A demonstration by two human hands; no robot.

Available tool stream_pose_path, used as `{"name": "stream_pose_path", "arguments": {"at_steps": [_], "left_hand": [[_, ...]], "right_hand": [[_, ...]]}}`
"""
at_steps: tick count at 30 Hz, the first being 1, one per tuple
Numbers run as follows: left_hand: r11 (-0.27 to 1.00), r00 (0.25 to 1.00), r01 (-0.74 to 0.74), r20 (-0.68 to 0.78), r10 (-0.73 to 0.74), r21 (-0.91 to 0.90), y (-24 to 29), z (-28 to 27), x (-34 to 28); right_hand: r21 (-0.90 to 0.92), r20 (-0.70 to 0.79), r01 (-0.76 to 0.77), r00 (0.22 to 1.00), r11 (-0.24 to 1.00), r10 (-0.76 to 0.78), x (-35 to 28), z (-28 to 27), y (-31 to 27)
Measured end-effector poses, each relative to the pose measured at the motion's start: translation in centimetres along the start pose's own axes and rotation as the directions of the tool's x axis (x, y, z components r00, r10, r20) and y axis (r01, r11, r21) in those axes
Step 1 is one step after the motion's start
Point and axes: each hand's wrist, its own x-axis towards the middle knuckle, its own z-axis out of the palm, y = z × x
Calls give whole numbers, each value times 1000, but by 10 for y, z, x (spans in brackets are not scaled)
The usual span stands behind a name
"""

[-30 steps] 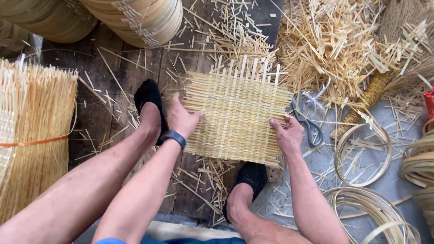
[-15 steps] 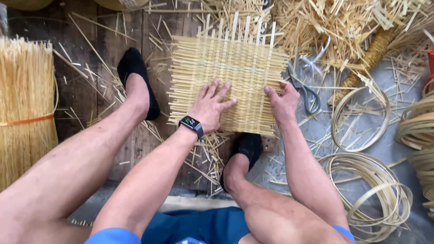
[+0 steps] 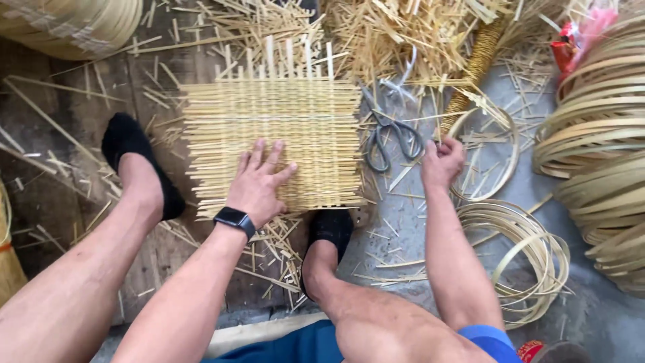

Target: Assembling and trimming circular bamboo sieves by fitting woven mats into rings and cutting excess material.

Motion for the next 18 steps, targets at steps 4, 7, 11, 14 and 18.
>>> {"name": "stream_pose_path", "arguments": {"at_steps": [4, 7, 11, 14, 18], "left_hand": [[1000, 1000, -12, 0, 12, -11, -3, 4, -1], [1000, 1000, -4, 19, 4, 10, -2, -2, 3], [998, 997, 29, 68, -32, 50, 2, 2, 0], [999, 999, 33, 20, -33, -16, 4, -13, 1], [953, 886, -121, -463, -23, -279, -3, -10, 4]], "right_hand": [[-632, -2, 53, 998, 773, -69, 1, -58, 47], [-591, 116, 122, 991, 797, -65, -5, -76, 46], [-665, 119, 225, 973, 712, -196, -15, -101, 18], [-588, 73, 270, 957, 762, -282, -16, -120, -29], [-501, 163, 578, 794, 644, -586, -50, -147, -158]]}}
